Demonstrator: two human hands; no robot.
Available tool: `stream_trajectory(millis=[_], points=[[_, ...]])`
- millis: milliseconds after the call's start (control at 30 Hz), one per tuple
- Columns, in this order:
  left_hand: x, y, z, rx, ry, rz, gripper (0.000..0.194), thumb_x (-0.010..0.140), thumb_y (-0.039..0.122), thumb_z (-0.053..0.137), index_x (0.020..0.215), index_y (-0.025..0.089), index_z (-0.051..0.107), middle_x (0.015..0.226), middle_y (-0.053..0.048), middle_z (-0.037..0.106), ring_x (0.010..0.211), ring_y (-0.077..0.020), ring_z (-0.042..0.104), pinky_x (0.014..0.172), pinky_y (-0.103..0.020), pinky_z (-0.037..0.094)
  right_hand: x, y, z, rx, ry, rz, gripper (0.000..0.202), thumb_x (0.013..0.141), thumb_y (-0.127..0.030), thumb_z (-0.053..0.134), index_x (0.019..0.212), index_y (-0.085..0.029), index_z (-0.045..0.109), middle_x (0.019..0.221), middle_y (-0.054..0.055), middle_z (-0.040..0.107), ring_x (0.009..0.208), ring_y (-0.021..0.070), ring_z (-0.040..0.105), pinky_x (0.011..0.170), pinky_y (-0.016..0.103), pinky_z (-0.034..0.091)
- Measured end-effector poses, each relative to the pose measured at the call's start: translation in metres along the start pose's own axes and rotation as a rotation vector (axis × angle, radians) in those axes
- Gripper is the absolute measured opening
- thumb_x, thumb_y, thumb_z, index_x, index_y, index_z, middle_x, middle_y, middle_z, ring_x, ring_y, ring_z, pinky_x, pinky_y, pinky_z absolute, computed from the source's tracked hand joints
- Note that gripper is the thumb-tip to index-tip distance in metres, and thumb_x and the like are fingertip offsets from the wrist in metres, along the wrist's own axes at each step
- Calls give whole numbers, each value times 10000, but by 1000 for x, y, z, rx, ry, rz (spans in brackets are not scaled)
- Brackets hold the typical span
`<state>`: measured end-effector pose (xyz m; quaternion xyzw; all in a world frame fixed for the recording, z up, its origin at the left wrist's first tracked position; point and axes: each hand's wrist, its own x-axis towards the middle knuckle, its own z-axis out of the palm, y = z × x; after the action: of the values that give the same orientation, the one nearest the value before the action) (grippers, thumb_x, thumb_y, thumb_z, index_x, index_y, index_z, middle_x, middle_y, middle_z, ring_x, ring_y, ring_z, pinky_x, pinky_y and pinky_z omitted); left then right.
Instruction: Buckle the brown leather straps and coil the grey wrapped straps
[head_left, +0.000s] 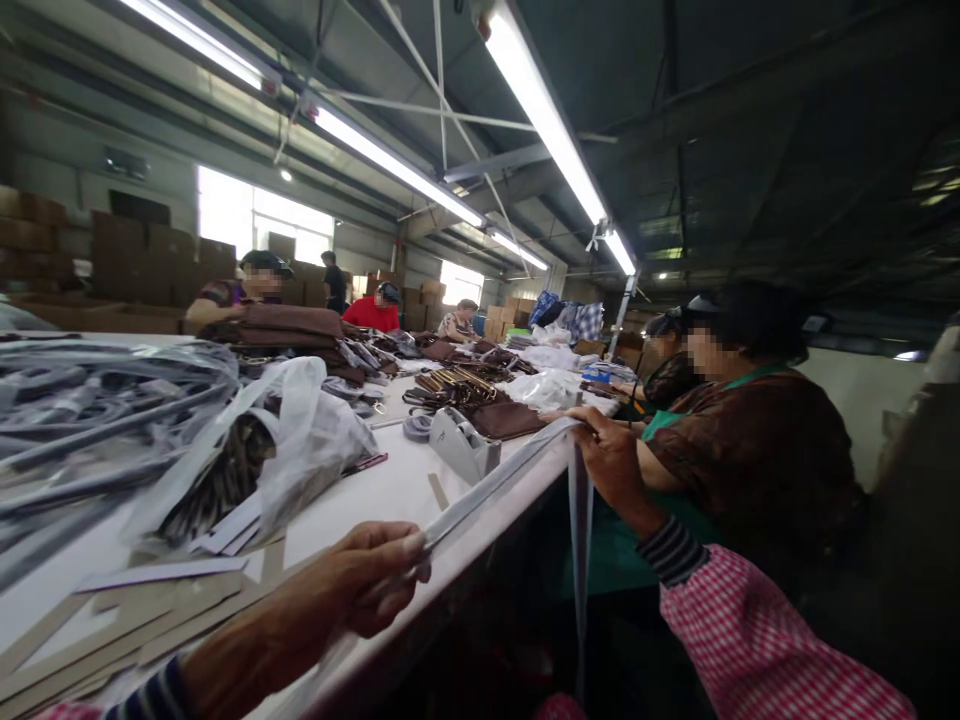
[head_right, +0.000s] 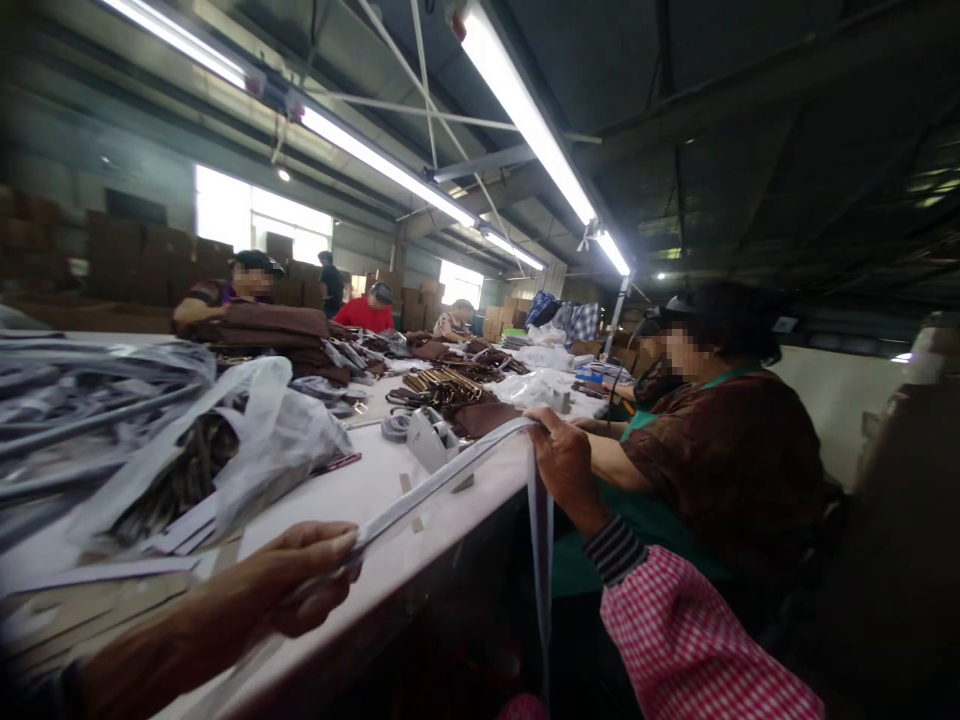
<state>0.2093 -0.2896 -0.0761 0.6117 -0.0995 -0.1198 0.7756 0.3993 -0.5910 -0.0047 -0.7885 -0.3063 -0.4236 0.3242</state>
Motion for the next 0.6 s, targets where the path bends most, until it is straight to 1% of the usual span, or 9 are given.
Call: stream_trajectory(millis=[100,167,233,333,400,467,500,567,600], points=[[-3,-4,2,20,-96,-50,385,922,480,683,912,99,740,520,-13,602,397,-51,339,415,-180,201,10,-1,18,115,-38,61,268,907,-354,541,1001,-220,753,875,54,754,862,256,675,835,349,484],[-5,-6,7,6,-181,-115,381,903,467,684,901,94,762,577,-74,699,353,-74,431,382,-184,270,16,-2,29,212,-59,135,272,875,-361,549,979,-219,757,805,45,723,858,260,655,846,350,470],[-10,-3,15,-19,-242,-145,369,884,460,695,865,99,771,620,-104,742,345,-101,502,372,-192,339,20,0,42,291,-88,199,278,853,-371,550,961,-212,751,772,41,697,838,255,633,813,337,465],[-21,14,28,-94,-288,-121,325,857,421,750,924,105,790,740,-131,789,477,-145,655,475,-207,489,11,-1,62,391,-186,262,293,844,-432,554,897,-195,719,713,30,656,718,217,592,689,308,456],[-30,31,35,-156,-272,-38,269,865,363,769,971,117,794,824,-137,804,605,-171,727,574,-222,554,-9,-10,76,491,-304,308,348,850,-513,572,785,-186,671,655,23,623,638,187,567,624,291,448],[-35,48,38,-194,-155,108,196,893,308,761,978,134,793,858,-125,806,671,-176,751,632,-224,575,-42,-30,90,598,-444,348,458,849,-610,588,678,-185,603,600,21,597,581,167,560,582,279,454],[-37,56,38,-200,-58,200,172,902,291,757,979,141,792,869,-115,805,691,-174,754,651,-223,580,-62,-43,95,647,-508,371,499,850,-653,581,682,-183,591,576,16,586,535,156,544,541,271,445],[-35,65,35,-190,189,375,171,893,276,773,1013,155,791,901,-99,803,728,-172,754,687,-225,592,-104,-71,104,747,-645,422,544,862,-700,567,763,-167,613,541,-12,547,449,128,486,465,247,400],[-33,66,32,-172,311,444,200,884,280,784,1042,159,789,927,-99,802,756,-178,755,711,-236,602,-125,-84,106,865,-757,520,544,851,-706,597,828,-163,628,550,-26,537,438,113,461,445,229,366]])
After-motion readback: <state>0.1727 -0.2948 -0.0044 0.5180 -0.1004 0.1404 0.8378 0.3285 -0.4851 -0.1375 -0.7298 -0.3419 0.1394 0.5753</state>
